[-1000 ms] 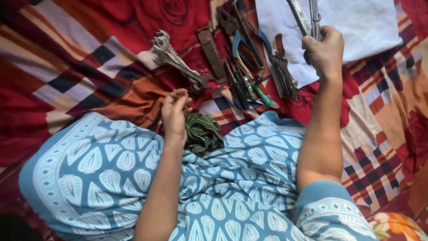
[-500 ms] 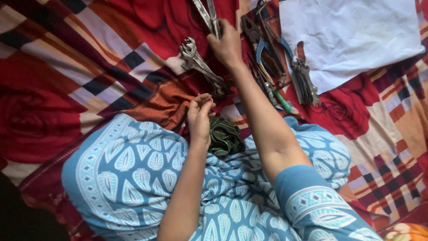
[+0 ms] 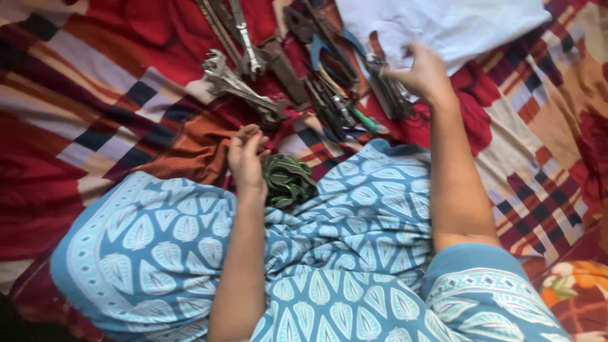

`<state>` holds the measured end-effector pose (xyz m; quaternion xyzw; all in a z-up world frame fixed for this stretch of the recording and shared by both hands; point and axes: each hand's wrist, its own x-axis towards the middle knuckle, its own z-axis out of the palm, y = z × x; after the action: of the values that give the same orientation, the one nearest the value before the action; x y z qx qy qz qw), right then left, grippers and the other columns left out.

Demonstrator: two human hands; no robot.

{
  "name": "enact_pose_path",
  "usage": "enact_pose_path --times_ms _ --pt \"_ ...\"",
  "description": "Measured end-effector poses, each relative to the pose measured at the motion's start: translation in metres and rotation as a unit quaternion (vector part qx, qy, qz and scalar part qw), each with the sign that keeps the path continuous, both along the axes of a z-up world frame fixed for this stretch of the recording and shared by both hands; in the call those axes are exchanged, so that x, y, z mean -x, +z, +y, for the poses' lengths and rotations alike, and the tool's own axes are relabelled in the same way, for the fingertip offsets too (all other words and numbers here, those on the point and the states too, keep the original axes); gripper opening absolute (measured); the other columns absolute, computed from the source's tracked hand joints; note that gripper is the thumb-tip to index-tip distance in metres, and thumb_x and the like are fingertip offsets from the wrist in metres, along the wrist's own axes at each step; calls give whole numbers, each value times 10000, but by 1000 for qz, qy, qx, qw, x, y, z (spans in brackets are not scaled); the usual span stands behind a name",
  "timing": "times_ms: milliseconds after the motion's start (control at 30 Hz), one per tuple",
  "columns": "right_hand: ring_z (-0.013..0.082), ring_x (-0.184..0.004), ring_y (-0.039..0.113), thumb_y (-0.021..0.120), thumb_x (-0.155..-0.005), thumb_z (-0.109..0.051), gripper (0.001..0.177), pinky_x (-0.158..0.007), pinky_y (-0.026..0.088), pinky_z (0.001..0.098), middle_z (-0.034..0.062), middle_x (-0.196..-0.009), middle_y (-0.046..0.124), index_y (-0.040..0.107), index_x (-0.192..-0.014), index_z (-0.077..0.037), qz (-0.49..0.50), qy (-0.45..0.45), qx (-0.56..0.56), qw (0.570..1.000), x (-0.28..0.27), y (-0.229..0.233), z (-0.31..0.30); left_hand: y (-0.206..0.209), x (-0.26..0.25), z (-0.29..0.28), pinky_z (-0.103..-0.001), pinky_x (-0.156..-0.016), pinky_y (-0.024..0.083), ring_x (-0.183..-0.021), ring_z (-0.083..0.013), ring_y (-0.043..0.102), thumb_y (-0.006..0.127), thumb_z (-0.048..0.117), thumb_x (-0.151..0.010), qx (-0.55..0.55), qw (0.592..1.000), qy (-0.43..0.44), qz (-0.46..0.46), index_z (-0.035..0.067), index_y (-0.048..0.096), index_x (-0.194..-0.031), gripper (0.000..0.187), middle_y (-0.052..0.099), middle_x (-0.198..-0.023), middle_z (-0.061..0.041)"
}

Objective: The person sits cross-legged and organizes a collection of hand tools, including wrenches, pliers, and a metal file, by picking them up and placing them into a white paper bag. The person also handles a green patterned cloth and a small wooden block during the process.

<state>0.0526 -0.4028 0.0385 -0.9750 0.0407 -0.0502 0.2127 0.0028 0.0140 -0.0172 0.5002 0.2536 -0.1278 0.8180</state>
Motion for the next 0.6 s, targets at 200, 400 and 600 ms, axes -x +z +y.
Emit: enact_pose_path --times_ms 200,400,600 --pt "413 -999 699 818 -728 -282 455 -907 548 474 282 -1048 715 743 -1084 -7 151 -104 8 983 28 -91 -28 -10 0 10 -231 -640 524 -837 -113 666 660 91 -968 21 1000 8 -3 124 642 -1154 190 688 -1021 6" --pt "435 -883 685 820 -671 -177 272 -813 542 512 247 -907 718 765 -888 -24 46 -79 59 994 19 -92 -15 -6 -1 19 -243 -676 551 -855 -133 691 670 126 -975 11 1000 -5 17 119 618 -1170 202 702 -1028 -16" --pt "437 -846 693 842 -650 -168 265 -783 561 505 265 -876 709 757 -844 -9 57 -113 59 990 31 -84 5 -4 4 23 -258 -702 552 -874 -133 694 674 157 -956 -1 1000 -18 22 126 620 -1177 229 714 -1056 -6"
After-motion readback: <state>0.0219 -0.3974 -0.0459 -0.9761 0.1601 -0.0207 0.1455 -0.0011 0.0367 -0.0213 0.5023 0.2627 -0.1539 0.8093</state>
